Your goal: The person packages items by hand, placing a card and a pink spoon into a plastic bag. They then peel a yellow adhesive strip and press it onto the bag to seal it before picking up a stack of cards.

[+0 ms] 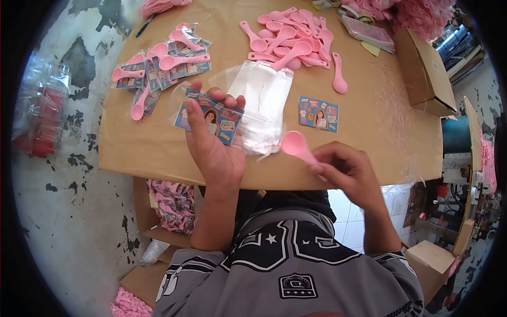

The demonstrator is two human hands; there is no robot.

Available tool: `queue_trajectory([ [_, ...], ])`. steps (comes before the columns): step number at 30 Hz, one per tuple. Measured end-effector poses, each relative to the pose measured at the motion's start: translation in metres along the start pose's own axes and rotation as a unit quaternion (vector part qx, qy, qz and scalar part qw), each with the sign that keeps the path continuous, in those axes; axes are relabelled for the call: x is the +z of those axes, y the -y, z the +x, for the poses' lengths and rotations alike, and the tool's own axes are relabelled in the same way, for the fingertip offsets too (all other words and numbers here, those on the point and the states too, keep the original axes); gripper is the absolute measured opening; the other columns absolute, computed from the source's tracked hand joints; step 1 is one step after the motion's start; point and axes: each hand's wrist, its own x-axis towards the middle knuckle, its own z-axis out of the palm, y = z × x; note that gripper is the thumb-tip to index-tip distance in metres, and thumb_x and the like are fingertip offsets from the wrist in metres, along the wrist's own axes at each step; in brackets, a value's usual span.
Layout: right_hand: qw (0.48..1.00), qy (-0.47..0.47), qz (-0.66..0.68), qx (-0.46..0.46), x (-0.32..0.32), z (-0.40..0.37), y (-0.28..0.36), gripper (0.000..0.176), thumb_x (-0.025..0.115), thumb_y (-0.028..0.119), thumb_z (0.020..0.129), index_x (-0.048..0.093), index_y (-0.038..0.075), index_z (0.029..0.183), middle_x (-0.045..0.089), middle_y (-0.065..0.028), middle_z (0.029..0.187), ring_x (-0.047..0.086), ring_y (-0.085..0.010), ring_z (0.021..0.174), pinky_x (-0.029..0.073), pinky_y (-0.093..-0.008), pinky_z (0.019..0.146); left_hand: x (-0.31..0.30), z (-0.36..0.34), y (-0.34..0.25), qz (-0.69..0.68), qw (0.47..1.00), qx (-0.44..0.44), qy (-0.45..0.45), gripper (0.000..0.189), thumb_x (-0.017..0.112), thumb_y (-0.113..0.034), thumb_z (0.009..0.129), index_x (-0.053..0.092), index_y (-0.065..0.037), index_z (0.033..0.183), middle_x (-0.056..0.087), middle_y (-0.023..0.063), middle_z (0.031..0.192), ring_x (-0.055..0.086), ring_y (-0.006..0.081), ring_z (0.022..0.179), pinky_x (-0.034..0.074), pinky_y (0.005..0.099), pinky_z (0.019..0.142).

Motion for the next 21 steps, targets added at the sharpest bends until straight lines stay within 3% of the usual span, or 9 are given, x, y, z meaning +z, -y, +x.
queue_trajectory([
  [5,0.995,0.033,-0.012,-0.089,0.029,0.009,-0.006,0.026,0.070,0.008,0.101,0.066,-0.003,0.124,0.070,-0.0039,0.099,0.066,-0.0084,0.088,0.053,-0.0234,0.078,0.016,-0.022,0.006,0.030,0.998,-0.039,0.036,0.051,0.057,-0.045,0.108,0.048,-0.010,0.143,0.063,0.0059,0.108,0.063,0.0167,0.098,0.054,0.0432,0.103],
  [8,0.984,0.000,0.131,-0.122,0.044,0.009,-0.001,0.030,0.069,0.006,0.101,0.063,-0.004,0.128,0.070,-0.0058,0.104,0.066,-0.0099,0.087,0.054,-0.0254,0.079,0.020,-0.029,0.007,0.022,0.997,-0.056,0.042,0.053,0.055,-0.047,0.108,0.046,-0.009,0.144,0.061,0.0056,0.109,0.063,0.0168,0.097,0.055,0.0430,0.103],
  [11,0.975,0.002,0.186,-0.120,0.047,0.010,0.000,0.029,0.070,0.004,0.100,0.061,-0.004,0.125,0.068,-0.0068,0.105,0.065,-0.0097,0.086,0.055,-0.0249,0.078,0.023,-0.035,0.011,-0.020,0.995,-0.096,0.036,0.054,0.055,-0.047,0.108,0.045,-0.009,0.145,0.061,0.0058,0.108,0.062,0.0163,0.097,0.055,0.0427,0.102],
  [14,0.973,-0.064,0.175,-0.139,0.053,0.015,-0.009,0.021,0.074,0.006,0.098,0.058,-0.001,0.111,0.064,-0.0032,0.095,0.061,-0.0069,0.081,0.052,-0.0227,0.072,0.025,-0.041,0.019,-0.057,0.989,-0.124,0.052,0.052,0.054,-0.044,0.110,0.044,-0.006,0.144,0.063,0.0082,0.109,0.065,0.0177,0.099,0.059,0.0454,0.096],
  [17,0.964,-0.102,0.173,-0.174,0.059,0.024,-0.017,0.025,0.077,0.007,0.096,0.053,0.004,0.100,0.057,0.0015,0.088,0.055,-0.0033,0.076,0.046,-0.0202,0.065,0.030,-0.045,0.021,-0.050,0.986,-0.154,0.048,0.049,0.053,-0.040,0.111,0.044,-0.006,0.145,0.063,0.0079,0.109,0.066,0.0164,0.098,0.060,0.0449,0.095],
  [21,0.960,-0.147,0.161,-0.179,0.062,0.030,-0.020,0.029,0.079,0.007,0.094,0.051,0.006,0.097,0.052,0.0040,0.084,0.048,-0.0021,0.073,0.040,-0.0199,0.062,0.028,-0.039,0.023,-0.053,0.980,-0.185,0.059,0.045,0.053,-0.033,0.111,0.043,-0.006,0.146,0.064,0.0085,0.110,0.068,0.0175,0.101,0.060,0.0461,0.100],
])
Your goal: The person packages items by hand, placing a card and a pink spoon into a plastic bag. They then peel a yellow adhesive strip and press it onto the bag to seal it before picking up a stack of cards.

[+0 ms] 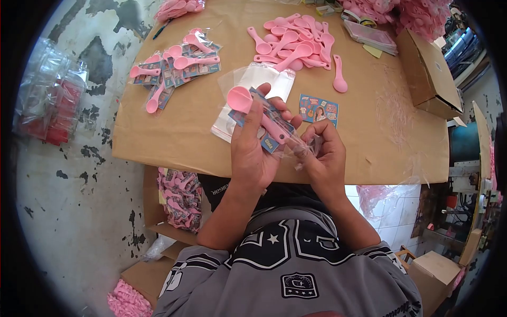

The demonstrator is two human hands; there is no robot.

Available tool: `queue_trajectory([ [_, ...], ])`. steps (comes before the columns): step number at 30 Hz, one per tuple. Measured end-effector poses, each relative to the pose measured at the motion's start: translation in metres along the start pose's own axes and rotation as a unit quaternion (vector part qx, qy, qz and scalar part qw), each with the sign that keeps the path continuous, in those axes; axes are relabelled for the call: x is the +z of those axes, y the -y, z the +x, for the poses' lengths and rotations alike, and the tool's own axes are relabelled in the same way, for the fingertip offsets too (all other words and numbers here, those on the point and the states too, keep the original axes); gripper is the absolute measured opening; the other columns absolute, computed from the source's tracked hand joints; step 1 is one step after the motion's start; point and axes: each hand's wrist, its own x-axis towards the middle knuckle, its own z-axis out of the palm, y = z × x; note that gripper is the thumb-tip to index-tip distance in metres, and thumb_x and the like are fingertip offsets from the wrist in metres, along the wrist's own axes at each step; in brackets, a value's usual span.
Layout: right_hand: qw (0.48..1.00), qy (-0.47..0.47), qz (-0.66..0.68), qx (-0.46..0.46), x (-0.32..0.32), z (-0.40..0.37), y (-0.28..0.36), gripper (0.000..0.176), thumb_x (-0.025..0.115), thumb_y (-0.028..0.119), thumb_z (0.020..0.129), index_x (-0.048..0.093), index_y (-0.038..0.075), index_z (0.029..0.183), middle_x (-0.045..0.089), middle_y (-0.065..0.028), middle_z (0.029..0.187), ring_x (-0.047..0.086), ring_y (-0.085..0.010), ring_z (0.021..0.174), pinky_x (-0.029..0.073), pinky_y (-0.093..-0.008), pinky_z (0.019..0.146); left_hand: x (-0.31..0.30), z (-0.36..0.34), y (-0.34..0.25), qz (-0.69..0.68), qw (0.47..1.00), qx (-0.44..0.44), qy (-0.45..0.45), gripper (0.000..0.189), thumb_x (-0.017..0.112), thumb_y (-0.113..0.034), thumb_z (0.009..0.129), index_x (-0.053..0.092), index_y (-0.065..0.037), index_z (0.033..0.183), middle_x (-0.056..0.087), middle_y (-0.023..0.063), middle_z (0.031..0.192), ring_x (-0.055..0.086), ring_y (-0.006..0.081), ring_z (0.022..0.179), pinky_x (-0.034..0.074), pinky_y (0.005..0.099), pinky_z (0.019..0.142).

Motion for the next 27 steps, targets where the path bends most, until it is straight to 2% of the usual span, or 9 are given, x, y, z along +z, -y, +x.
queue_trajectory([
  [5,0.999,-0.016,-0.039,-0.002,-0.009,0.002,-0.003,0.026,0.080,0.009,0.094,0.055,0.004,0.102,0.057,0.0029,0.086,0.053,-0.0024,0.078,0.042,-0.0195,0.066,0.000,0.008,0.001,0.021,0.999,-0.030,0.010,0.042,0.051,-0.028,0.112,0.043,-0.004,0.146,0.064,0.0151,0.126,0.067,0.0235,0.115,0.058,0.0476,0.104],
  [8,0.979,0.073,-0.187,-0.022,-0.041,0.007,0.018,0.023,0.078,0.010,0.094,0.062,0.003,0.110,0.069,-0.0040,0.098,0.066,-0.0120,0.087,0.051,-0.0262,0.074,0.007,0.014,-0.008,0.027,0.999,-0.025,0.000,0.042,0.051,-0.027,0.112,0.043,-0.004,0.146,0.059,0.0202,0.140,0.062,0.0284,0.126,0.055,0.0492,0.108],
  [10,0.882,-0.032,-0.435,-0.180,-0.052,0.013,0.044,0.032,0.073,0.007,0.094,0.067,0.005,0.126,0.067,-0.0162,0.132,0.066,-0.0304,0.122,0.052,-0.0400,0.099,0.008,0.019,-0.017,0.022,1.000,-0.016,0.000,0.042,0.051,-0.026,0.112,0.043,-0.003,0.146,0.055,0.0222,0.146,0.059,0.0310,0.133,0.052,0.0498,0.111],
  [13,0.778,-0.107,-0.568,-0.245,-0.061,0.024,0.060,0.046,0.072,0.004,0.092,0.066,0.005,0.137,0.051,-0.0211,0.155,0.044,-0.0369,0.148,0.036,-0.0491,0.119,0.011,0.022,-0.024,0.009,1.000,-0.016,0.015,0.044,0.050,-0.027,0.112,0.042,-0.003,0.147,0.052,0.0229,0.150,0.053,0.0342,0.140,0.047,0.0487,0.116],
  [16,0.791,-0.003,-0.539,-0.291,-0.056,0.030,0.054,0.053,0.071,0.004,0.090,0.064,0.009,0.143,0.037,-0.0191,0.167,0.028,-0.0376,0.157,0.028,-0.0503,0.124,0.013,0.021,-0.020,-0.034,0.996,-0.069,0.032,0.045,0.049,-0.029,0.112,0.042,-0.003,0.148,0.051,0.0232,0.152,0.051,0.0346,0.142,0.045,0.0483,0.118],
  [20,0.802,0.093,-0.462,-0.367,-0.029,0.038,0.043,0.044,0.075,0.010,0.086,0.077,0.023,0.128,0.040,-0.0166,0.166,0.029,-0.0404,0.157,0.029,-0.0506,0.124,0.017,0.012,-0.014,-0.036,0.990,-0.133,0.034,0.047,0.046,-0.031,0.113,0.041,-0.001,0.149,0.052,0.0228,0.152,0.050,0.0323,0.143,0.045,0.0475,0.117],
  [21,0.807,0.095,-0.462,-0.355,-0.021,0.037,0.047,0.038,0.073,0.012,0.088,0.079,0.029,0.121,0.043,-0.0124,0.164,0.034,-0.0391,0.154,0.034,-0.0504,0.121,0.019,0.010,-0.013,-0.013,0.989,-0.144,0.033,0.050,0.044,-0.034,0.114,0.040,-0.001,0.151,0.052,0.0222,0.151,0.050,0.0312,0.143,0.045,0.0471,0.116],
  [25,0.830,0.151,-0.359,-0.399,-0.025,0.052,0.051,0.035,0.075,0.009,0.087,0.078,0.020,0.121,0.060,-0.0136,0.149,0.045,-0.0374,0.146,0.040,-0.0489,0.116,0.004,0.008,-0.010,-0.051,0.980,-0.185,0.043,0.055,0.045,-0.036,0.113,0.037,-0.001,0.155,0.052,0.0220,0.152,0.051,0.0298,0.142,0.046,0.0451,0.115],
  [27,0.876,0.162,-0.287,-0.353,-0.035,0.053,0.060,0.035,0.077,0.008,0.088,0.077,0.013,0.122,0.068,-0.0140,0.136,0.057,-0.0317,0.132,0.046,-0.0438,0.109,-0.003,0.009,-0.017,0.025,0.990,-0.137,0.018,0.057,0.046,-0.037,0.113,0.036,0.000,0.155,0.051,0.0220,0.152,0.051,0.0295,0.141,0.045,0.0445,0.115],
])
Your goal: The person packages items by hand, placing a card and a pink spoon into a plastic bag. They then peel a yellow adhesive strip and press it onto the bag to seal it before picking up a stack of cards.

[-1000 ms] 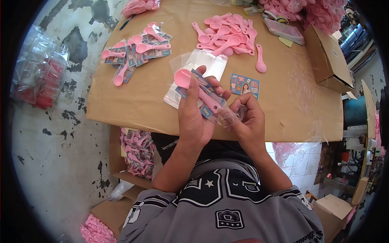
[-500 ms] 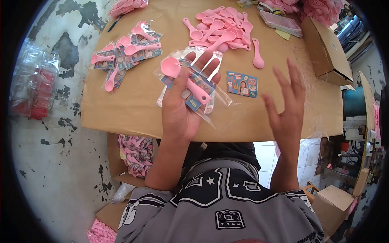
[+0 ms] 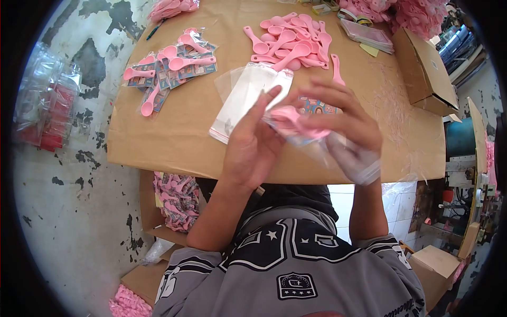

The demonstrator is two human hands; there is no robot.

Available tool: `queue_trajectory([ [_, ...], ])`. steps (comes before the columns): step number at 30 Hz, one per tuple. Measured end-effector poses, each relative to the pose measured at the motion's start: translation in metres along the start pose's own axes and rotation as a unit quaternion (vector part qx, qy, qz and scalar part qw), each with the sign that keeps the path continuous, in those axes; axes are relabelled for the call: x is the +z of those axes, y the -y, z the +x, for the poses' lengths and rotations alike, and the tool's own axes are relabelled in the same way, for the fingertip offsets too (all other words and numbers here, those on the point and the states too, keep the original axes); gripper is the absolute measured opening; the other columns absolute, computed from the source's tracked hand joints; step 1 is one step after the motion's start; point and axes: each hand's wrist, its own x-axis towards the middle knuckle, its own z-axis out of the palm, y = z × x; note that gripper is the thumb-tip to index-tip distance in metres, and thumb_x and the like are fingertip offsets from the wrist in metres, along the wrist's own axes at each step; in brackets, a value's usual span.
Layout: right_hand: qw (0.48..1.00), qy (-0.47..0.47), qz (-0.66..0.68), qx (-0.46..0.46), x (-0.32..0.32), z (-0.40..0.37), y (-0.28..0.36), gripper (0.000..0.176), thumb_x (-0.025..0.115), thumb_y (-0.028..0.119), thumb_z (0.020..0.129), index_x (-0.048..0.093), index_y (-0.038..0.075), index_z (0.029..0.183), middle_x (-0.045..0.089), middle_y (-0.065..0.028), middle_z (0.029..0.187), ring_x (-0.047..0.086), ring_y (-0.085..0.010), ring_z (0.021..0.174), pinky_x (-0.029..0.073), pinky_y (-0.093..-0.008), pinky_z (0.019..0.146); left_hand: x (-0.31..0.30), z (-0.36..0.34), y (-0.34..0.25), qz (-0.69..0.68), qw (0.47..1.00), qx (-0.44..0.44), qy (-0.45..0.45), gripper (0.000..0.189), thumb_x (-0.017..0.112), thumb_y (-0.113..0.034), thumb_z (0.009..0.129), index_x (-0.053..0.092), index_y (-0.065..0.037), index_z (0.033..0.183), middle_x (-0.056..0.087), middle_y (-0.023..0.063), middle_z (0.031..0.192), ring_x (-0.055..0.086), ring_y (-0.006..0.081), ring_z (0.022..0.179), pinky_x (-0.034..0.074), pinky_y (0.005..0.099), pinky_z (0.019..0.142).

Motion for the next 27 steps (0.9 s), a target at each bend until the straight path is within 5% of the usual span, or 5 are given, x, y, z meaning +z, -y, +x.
queue_trajectory([
  [5,0.968,-0.068,0.144,0.192,0.006,-0.009,0.006,0.056,0.078,0.004,0.092,0.059,0.001,0.144,0.076,-0.0067,0.097,0.065,-0.0084,0.081,0.052,-0.0251,0.078,0.009,-0.001,-0.010,0.220,0.969,0.079,0.078,0.065,0.041,-0.044,0.113,0.031,0.002,0.158,0.048,0.0250,0.155,0.058,0.0283,0.135,0.048,0.0409,0.112],
  [8,0.947,-0.034,0.189,0.258,0.013,-0.017,0.005,0.074,0.078,0.004,0.092,0.042,0.002,0.157,0.067,-0.0002,0.082,0.060,-0.0053,0.077,0.049,-0.0231,0.072,0.015,-0.002,-0.008,0.312,0.943,0.075,0.091,0.051,0.057,-0.028,0.109,0.047,0.006,0.147,0.065,0.0243,0.137,0.066,0.0242,0.124,0.052,0.0363,0.106],
  [14,0.919,-0.167,0.154,0.322,0.021,-0.025,0.004,0.050,0.079,0.006,0.091,0.057,0.002,0.136,0.072,-0.0057,0.095,0.064,-0.0100,0.079,0.049,-0.0257,0.072,0.018,-0.001,-0.003,0.339,0.939,0.047,0.018,0.043,0.065,-0.012,0.105,0.053,0.003,0.145,0.076,0.0207,0.117,0.074,0.0185,0.106,0.055,0.0282,0.095],
  [18,0.954,-0.215,-0.185,0.101,0.010,-0.020,-0.002,0.032,0.081,0.005,0.086,0.070,0.005,0.116,0.069,-0.0122,0.113,0.064,-0.0274,0.101,0.052,-0.0364,0.081,0.020,-0.002,0.006,0.384,0.917,0.104,0.015,0.054,0.066,-0.011,0.105,0.046,0.000,0.154,0.079,0.0163,0.106,0.072,0.0131,0.103,0.053,0.0224,0.088],
  [27,0.932,-0.173,-0.317,0.026,0.016,-0.006,-0.004,0.029,0.080,0.002,0.080,0.077,0.007,0.108,0.070,-0.0087,0.122,0.061,-0.0280,0.107,0.051,-0.0389,0.089,0.023,-0.005,0.016,0.544,0.828,0.134,0.017,0.058,0.068,-0.007,0.101,0.051,-0.009,0.156,0.055,-0.0043,0.073,0.036,0.0007,0.062,0.029,0.0212,0.053],
])
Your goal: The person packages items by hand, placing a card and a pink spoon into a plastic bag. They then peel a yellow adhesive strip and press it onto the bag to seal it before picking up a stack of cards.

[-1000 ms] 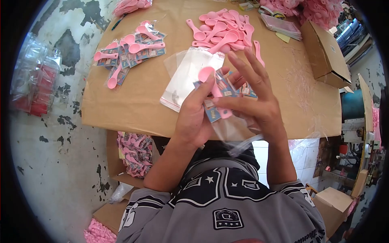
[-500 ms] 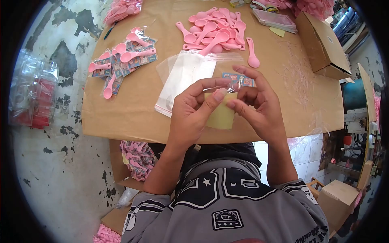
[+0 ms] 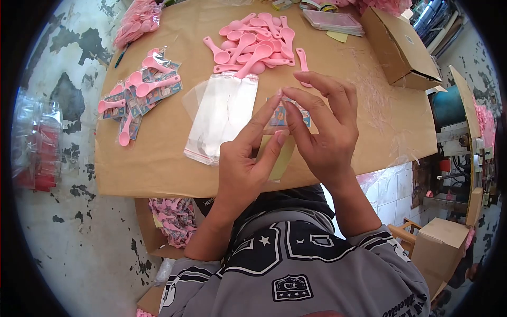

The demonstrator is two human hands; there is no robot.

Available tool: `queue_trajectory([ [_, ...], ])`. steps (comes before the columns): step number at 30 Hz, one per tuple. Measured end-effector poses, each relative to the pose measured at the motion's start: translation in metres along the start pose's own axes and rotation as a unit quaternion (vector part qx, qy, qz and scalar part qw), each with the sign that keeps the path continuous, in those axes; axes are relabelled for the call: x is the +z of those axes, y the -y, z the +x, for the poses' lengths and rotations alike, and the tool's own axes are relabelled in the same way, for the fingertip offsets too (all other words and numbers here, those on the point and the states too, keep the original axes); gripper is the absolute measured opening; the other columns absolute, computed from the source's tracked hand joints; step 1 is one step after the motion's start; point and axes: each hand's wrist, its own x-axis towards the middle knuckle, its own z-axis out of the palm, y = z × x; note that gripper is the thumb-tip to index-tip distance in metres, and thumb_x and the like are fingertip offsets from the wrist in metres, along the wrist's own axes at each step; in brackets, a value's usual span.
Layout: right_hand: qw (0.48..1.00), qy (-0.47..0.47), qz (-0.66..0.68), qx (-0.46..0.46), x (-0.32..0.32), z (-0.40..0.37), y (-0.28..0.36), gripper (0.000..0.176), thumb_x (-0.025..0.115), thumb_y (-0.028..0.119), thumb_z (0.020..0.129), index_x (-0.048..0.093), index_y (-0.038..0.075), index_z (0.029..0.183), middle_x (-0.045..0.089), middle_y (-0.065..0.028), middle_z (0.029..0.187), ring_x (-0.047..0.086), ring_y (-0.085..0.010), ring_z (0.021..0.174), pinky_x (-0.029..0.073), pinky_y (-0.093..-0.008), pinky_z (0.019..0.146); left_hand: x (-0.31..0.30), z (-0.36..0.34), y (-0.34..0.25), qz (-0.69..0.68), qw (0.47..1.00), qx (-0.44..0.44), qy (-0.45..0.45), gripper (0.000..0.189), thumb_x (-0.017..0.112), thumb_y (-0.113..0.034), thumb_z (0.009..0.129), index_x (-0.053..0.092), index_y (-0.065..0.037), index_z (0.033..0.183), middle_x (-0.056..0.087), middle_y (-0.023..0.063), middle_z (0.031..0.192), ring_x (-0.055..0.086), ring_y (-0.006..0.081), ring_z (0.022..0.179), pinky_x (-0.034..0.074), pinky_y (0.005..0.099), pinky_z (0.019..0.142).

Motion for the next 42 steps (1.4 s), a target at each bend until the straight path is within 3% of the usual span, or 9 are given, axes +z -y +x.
queue_trajectory([
  [1,1.000,0.002,-0.004,0.005,-0.001,0.001,0.001,0.027,0.080,0.001,0.081,0.078,0.007,0.107,0.071,-0.0086,0.121,0.062,-0.0270,0.108,0.051,-0.0377,0.089,0.002,-0.001,0.000,0.004,1.000,0.006,-0.011,0.056,0.068,-0.007,0.100,0.054,-0.011,0.154,0.045,-0.0073,0.066,0.030,0.0029,0.059,0.027,0.0237,0.051],
  [7,0.999,-0.014,0.028,0.023,0.000,0.002,-0.005,0.025,0.076,-0.002,0.078,0.073,0.004,0.102,0.073,-0.0088,0.113,0.065,-0.0289,0.101,0.052,-0.0401,0.088,-0.005,-0.002,-0.011,0.110,0.992,0.027,0.049,0.061,0.068,-0.009,0.103,0.045,-0.007,0.159,0.070,-0.0047,0.077,0.038,-0.0017,0.061,0.026,0.0183,0.055],
  [10,0.984,-0.056,0.099,0.136,-0.003,0.003,-0.013,0.018,0.075,-0.001,0.084,0.072,0.003,0.100,0.074,-0.0108,0.112,0.069,-0.0258,0.098,0.054,-0.0385,0.090,-0.006,-0.006,-0.010,0.013,0.997,-0.044,0.059,0.062,0.067,-0.011,0.104,0.042,-0.005,0.160,0.079,0.0075,0.094,0.057,0.0006,0.072,0.042,0.0168,0.063],
  [14,0.841,-0.181,0.437,0.263,-0.009,0.008,-0.036,0.009,0.059,-0.002,0.099,0.063,0.002,0.106,0.071,-0.0149,0.108,0.068,-0.0220,0.100,0.054,-0.0355,0.091,-0.007,-0.007,-0.003,-0.173,0.983,-0.059,0.006,0.051,0.064,-0.014,0.106,0.046,0.002,0.151,0.076,0.0219,0.118,0.072,0.0166,0.105,0.056,0.0269,0.090],
  [17,0.767,-0.170,0.567,0.247,-0.015,-0.004,-0.050,0.004,0.057,-0.001,0.100,0.060,0.001,0.099,0.065,-0.0084,0.090,0.063,-0.0151,0.082,0.056,-0.0306,0.076,-0.013,-0.005,-0.007,-0.228,0.970,-0.080,-0.028,0.037,0.062,-0.015,0.107,0.055,0.005,0.137,0.072,0.0237,0.125,0.072,0.0252,0.115,0.057,0.0340,0.098],
  [21,0.713,0.021,0.619,0.329,-0.022,-0.024,-0.041,0.009,0.058,0.009,0.103,0.063,0.001,0.101,0.061,-0.0033,0.090,0.044,-0.0049,0.062,0.041,-0.0206,0.060,-0.014,0.001,0.011,-0.236,0.970,0.001,-0.060,0.031,0.064,-0.014,0.106,0.060,0.004,0.131,0.070,0.0212,0.129,0.071,0.0249,0.117,0.059,0.0338,0.095],
  [26,0.831,0.170,0.427,0.313,-0.011,-0.026,-0.004,0.017,0.067,0.011,0.101,0.068,-0.001,0.113,0.068,-0.0009,0.097,0.055,-0.0019,0.073,0.043,-0.0180,0.065,-0.010,0.005,0.014,-0.248,0.966,0.003,-0.073,0.031,0.067,-0.014,0.104,0.061,0.003,0.129,0.068,0.0192,0.130,0.069,0.0221,0.117,0.061,0.0307,0.090],
  [30,0.781,0.145,0.486,0.364,0.002,-0.031,-0.004,0.019,0.072,0.011,0.100,0.069,-0.001,0.113,0.071,-0.0011,0.101,0.064,-0.0032,0.088,0.049,-0.0194,0.076,-0.013,0.004,0.017,-0.233,0.972,-0.009,-0.042,0.032,0.067,-0.012,0.104,0.061,0.005,0.130,0.069,0.0189,0.129,0.070,0.0186,0.114,0.060,0.0305,0.090],
  [42,0.758,0.161,0.509,0.374,-0.015,-0.022,-0.011,0.019,0.069,0.009,0.102,0.068,-0.001,0.118,0.071,-0.0014,0.102,0.066,-0.0064,0.093,0.052,-0.0222,0.083,-0.019,0.006,0.006,-0.214,0.976,-0.025,-0.015,0.026,0.067,-0.007,0.103,0.068,0.008,0.125,0.077,0.0149,0.112,0.073,0.0132,0.100,0.059,0.0255,0.087],
])
